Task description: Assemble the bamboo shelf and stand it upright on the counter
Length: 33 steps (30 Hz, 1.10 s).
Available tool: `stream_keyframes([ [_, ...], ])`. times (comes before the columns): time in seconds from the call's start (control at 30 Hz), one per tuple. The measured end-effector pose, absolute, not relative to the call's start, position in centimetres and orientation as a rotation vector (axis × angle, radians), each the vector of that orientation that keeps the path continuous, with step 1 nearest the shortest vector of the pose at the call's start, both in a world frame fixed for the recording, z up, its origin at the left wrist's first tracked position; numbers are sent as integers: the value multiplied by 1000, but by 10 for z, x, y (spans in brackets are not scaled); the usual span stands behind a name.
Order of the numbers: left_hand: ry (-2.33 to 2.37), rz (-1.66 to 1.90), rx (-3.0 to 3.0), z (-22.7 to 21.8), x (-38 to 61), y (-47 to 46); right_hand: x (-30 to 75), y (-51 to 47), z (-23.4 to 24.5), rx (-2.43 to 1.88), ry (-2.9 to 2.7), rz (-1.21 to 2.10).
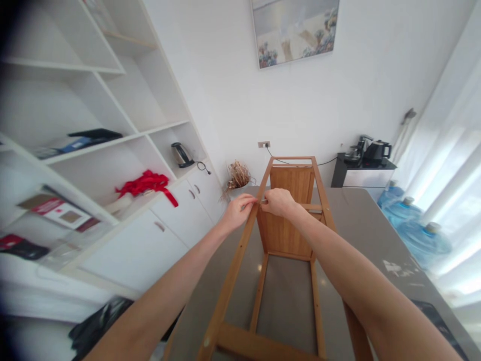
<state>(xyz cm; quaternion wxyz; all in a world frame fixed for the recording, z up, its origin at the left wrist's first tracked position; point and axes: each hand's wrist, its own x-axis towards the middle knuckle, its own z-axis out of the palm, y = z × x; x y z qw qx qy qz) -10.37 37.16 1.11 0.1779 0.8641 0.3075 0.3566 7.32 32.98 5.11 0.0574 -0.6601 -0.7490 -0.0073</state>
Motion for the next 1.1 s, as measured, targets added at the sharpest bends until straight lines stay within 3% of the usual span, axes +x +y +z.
stream_keyframes([
  [0.27, 896, 1021, 2377, 10, -104, 367, 74, 333, 50, -1907, -2340, -5],
  [0.63, 1100, 885, 1347, 6, -88, 372, 79, 338, 52, -1968, -2302, 171],
  [1.1, 1021, 744, 1185, 4, -85, 379, 81, 339, 55, -1984, -2308, 208],
])
